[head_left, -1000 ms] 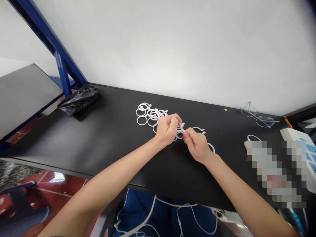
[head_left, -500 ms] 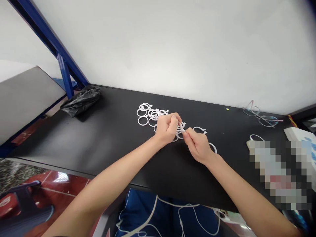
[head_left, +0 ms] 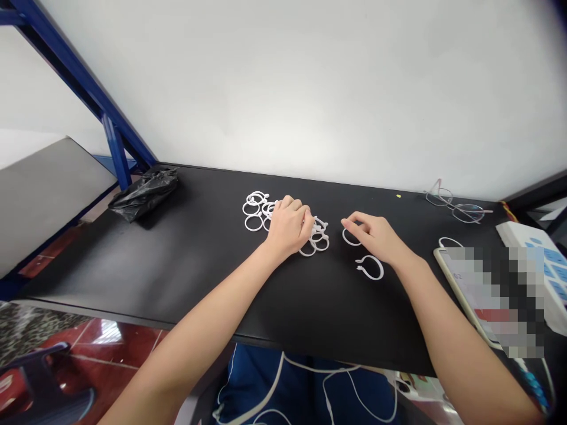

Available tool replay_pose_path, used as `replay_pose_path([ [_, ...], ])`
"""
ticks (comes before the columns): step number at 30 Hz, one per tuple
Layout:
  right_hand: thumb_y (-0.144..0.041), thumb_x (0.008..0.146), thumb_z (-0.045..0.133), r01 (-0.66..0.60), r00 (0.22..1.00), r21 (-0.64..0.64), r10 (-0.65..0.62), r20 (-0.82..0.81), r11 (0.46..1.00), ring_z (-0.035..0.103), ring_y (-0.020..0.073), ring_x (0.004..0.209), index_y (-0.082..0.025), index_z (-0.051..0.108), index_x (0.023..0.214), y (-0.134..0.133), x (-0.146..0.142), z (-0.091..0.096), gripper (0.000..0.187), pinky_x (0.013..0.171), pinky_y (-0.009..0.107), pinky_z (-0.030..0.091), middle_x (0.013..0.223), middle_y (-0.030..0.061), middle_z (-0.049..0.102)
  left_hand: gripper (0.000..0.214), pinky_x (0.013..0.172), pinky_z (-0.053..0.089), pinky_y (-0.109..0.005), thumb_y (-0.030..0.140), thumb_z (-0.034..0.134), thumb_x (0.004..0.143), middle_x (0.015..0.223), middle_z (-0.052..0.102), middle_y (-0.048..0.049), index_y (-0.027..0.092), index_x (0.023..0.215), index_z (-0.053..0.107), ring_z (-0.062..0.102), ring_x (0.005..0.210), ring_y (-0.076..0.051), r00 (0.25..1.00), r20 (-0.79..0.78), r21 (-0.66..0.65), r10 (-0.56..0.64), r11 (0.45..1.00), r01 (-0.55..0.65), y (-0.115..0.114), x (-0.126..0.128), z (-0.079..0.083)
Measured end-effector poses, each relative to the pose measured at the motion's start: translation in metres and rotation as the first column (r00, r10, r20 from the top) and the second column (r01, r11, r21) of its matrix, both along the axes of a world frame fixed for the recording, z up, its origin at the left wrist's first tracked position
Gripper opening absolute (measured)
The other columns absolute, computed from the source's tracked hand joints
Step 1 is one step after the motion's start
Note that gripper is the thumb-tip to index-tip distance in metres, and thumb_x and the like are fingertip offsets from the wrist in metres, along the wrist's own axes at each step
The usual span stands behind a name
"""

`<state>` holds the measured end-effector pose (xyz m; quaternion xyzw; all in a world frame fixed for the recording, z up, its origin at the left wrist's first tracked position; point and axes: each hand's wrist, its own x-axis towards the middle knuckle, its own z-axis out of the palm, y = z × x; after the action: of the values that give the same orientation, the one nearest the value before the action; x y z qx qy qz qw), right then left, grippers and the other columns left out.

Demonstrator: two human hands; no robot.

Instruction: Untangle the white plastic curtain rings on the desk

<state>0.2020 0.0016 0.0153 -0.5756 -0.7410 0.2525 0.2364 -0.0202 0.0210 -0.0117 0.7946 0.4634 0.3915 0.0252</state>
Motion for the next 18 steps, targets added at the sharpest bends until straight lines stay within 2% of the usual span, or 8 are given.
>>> replay_pose_path([
  [3,-0.063,0.085,0.055,0.032,0.997,0.002,-0.032,0.067,0.999,0.027,0.0089,0.041,-0.021,0.055,0.067,0.005,0.008,-0.002,0.045,0.045,0.025,0.027,0.041,-0.0091,0.032,0.032,0.074,0.037,-0.038,0.019,0.039,0.092,0.076,0.059,-0.0074,0.017,0.067,0.059,0.049,0.080,-0.022,0.998,-0.059,0.024,0.025,0.999,-0.024,0.001,0.001,-0.003],
  [7,-0.056,0.085,0.058,0.031,0.989,0.064,-0.040,0.142,0.997,0.037,0.0103,0.044,-0.021,0.057,0.072,0.008,0.014,-0.011,0.037,0.050,0.026,0.033,0.044,-0.0079,0.041,0.031,0.073,0.036,-0.038,0.020,0.044,0.091,0.075,0.058,-0.0078,0.018,0.063,0.058,0.047,0.079,-0.022,0.995,-0.089,0.063,0.045,0.997,-0.040,0.002,0.001,-0.006],
  [12,-0.058,0.081,0.062,0.062,0.990,0.073,-0.071,0.125,0.995,0.044,0.0115,0.046,-0.020,0.060,0.074,0.010,0.016,-0.016,0.038,0.051,0.026,0.035,0.048,-0.0057,0.051,0.028,0.075,0.036,-0.038,0.020,0.047,0.091,0.078,0.059,-0.0081,0.017,0.066,0.061,0.047,0.080,-0.022,0.994,-0.085,0.086,0.068,0.994,-0.061,0.003,0.001,-0.007],
  [18,-0.050,0.080,0.065,0.026,0.989,0.071,-0.036,0.144,0.997,0.045,0.0115,0.046,-0.020,0.064,0.073,0.010,0.013,-0.015,0.031,0.051,0.026,0.036,0.048,-0.0052,0.051,0.032,0.077,0.036,-0.039,0.025,0.045,0.094,0.083,0.062,-0.0092,0.017,0.069,0.065,0.049,0.084,-0.023,0.994,-0.079,0.085,0.081,0.994,-0.074,0.003,0.001,-0.007],
])
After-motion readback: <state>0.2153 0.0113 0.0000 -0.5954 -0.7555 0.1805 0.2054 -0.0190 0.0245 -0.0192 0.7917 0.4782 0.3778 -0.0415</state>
